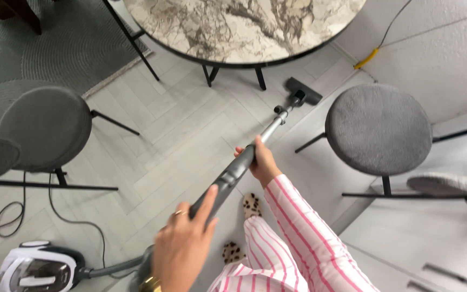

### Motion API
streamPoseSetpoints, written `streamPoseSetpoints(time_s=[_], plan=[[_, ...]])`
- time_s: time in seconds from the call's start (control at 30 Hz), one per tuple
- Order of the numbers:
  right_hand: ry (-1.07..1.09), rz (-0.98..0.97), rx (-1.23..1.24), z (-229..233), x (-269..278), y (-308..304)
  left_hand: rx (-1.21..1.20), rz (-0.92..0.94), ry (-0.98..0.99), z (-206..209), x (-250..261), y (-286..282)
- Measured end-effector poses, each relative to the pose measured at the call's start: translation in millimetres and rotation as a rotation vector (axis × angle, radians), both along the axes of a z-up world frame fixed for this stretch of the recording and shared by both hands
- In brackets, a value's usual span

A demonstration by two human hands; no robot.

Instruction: The person vacuums a tiled floor in a dining area using a canister vacuum with a floor head. They move a chair to reach under the table and continue vacuuming around the table and chairs.

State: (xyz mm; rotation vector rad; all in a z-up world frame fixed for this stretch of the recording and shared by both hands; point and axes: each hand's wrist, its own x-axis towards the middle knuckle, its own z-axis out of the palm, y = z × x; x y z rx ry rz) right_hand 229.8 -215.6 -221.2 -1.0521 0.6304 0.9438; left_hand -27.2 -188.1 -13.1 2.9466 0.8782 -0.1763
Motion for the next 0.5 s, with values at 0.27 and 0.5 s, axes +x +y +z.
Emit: streamPoseSetpoints(time_s=[0.27, 0.5], plan=[[-0.147, -0.13, 0.093, 75.3, -131.4, -65.6, -0.352, -0.066, -0.178, -47.4, 32.0, -43.1], [-0.436, -0.099, -0.08, 17.1, -57.7, -113.6, -0.849, -0.121, -0.559, -90.0, 88.3, -68.7]])
